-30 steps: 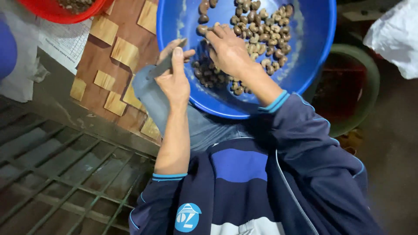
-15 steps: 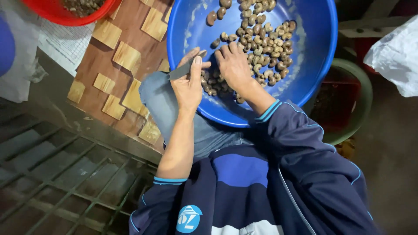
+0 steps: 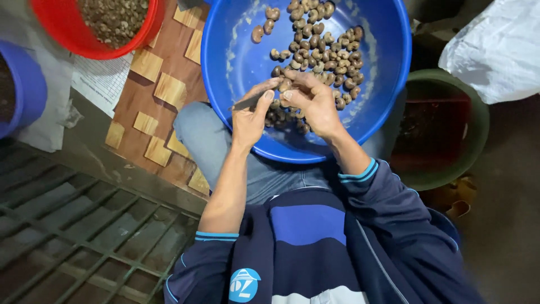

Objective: Manually shelling nuts using a small metal tool and collecting them in a large blue bowl.

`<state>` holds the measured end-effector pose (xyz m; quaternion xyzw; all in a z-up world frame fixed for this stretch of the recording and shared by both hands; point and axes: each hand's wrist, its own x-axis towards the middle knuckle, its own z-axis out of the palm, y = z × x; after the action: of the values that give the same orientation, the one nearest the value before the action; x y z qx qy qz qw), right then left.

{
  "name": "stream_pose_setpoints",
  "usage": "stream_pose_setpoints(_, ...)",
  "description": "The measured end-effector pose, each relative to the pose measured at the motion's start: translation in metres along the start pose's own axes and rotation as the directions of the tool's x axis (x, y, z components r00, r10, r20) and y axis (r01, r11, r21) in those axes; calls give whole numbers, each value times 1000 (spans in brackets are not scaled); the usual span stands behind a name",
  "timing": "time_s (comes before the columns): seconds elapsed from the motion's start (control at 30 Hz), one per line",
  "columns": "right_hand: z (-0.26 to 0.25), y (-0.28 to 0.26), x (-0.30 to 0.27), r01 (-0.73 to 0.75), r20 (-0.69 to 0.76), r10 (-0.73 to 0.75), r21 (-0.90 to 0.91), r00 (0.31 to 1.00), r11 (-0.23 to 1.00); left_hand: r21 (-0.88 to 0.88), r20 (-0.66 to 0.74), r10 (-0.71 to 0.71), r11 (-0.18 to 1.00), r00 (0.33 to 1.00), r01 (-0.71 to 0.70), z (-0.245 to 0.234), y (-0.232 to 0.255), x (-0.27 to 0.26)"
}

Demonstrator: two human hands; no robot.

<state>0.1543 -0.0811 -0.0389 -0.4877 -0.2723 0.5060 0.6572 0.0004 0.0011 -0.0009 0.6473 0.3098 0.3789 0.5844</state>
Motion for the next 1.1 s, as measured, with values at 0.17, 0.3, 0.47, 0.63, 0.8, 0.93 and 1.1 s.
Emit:
stream_pose_setpoints(0.17, 1, 2, -8, 63, -83, -74, -129, 994, 990, -24, 73, -24, 999, 997, 26, -1, -11, -4)
stream_pose_setpoints(0.3, 4, 10, -11, 99, -85, -133, -317, 988, 943, -70, 98, -69, 995, 993, 76, -5, -18, -6)
stream_pose_setpoints(0.47, 10, -1, -12, 171, -58, -212, -407, 976, 897, -95, 100, -84, 991, 991, 93, -4, -15, -5)
stream_pose_setpoints(0.63, 23, -23, -15, 229, -20, -265, -445, 964, 866, -146, 96, -128, 979, 987, 141, -4, -17, -5)
stream_pose_setpoints(0.8, 29, -34, -15, 273, 16, -306, -498, 952, 823, -166, 37, -142, 975, 989, 146, -7, -18, -5)
stream_pose_setpoints(0.93, 28, -35, -14, 290, 26, -325, -524, 945, 801, -131, 68, -89, 987, 994, 97, -4, -20, -6)
stream_pose_setpoints(1.1, 24, -29, -12, 296, 4, -353, -554, 936, 778, -107, 57, -75, 991, 996, 81, 2, -11, -7)
